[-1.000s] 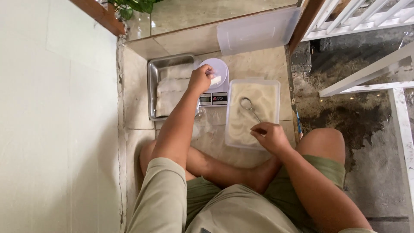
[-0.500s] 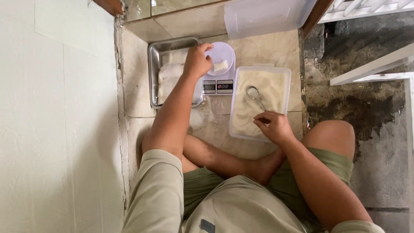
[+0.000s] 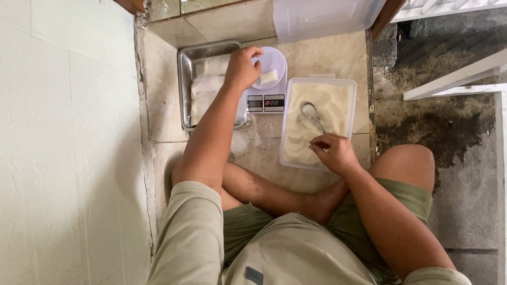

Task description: The person scoops a white powder from a plastic container using a spoon and fills small plastic bags. Each filled bag is then placed on a digital scale to check the weight before being set aside in a metal tray.

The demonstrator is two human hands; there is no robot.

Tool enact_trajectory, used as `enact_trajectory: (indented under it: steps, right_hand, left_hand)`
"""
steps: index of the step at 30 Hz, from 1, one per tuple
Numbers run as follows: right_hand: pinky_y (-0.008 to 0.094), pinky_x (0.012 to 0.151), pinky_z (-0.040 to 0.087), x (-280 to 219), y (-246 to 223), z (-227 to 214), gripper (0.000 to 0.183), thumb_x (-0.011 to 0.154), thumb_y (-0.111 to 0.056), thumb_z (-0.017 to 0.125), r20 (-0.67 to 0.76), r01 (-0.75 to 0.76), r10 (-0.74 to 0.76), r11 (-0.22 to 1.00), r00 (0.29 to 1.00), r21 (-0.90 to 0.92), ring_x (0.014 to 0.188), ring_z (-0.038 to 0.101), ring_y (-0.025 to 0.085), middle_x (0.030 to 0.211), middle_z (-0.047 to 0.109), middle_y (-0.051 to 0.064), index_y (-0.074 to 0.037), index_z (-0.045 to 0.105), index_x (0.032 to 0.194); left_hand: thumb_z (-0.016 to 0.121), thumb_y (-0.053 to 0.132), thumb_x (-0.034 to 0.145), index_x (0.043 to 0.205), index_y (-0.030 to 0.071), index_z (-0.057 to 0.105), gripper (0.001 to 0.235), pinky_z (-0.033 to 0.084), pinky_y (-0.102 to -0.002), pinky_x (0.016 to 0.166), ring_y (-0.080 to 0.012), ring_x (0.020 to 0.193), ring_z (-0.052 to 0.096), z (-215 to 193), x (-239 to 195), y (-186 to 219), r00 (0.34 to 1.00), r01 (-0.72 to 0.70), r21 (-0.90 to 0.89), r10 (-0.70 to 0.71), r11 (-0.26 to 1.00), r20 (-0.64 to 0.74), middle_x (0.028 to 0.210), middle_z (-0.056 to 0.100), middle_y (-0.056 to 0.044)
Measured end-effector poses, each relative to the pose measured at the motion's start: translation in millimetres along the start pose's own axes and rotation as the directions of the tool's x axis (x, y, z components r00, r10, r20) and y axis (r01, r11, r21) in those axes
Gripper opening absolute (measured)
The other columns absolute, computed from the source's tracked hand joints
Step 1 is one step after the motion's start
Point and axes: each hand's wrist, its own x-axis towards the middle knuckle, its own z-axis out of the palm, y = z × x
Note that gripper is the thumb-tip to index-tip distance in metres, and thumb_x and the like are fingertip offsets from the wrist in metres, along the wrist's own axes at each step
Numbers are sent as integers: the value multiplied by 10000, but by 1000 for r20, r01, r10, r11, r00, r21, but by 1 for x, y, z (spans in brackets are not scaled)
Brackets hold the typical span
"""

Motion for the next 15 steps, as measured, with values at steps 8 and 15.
enact_trajectory:
  steps: [8,15]
  right_hand:
    - [307,784,628,5,-3,1,144,887,-182,810,3,14,-14,1000,1000,6,834,734,178,946,778,59,-82,811,990]
    - [464,777,643,7,-18,-7,119,859,-26,779,31,-62,60,995,998,74,860,768,359,899,774,162,-41,792,976]
  left_hand:
    - [573,8,908,1410,95,570,510,468,-433,1083,-330,1321,539,47,15,-35,984,40,285,-87,958,155,1463,562,-131]
    - [523,70,960,1181,64,676,269,639,-480,808,-346,956,755,63,13,-30,995,-36,559,-20,828,95,1036,738,-151]
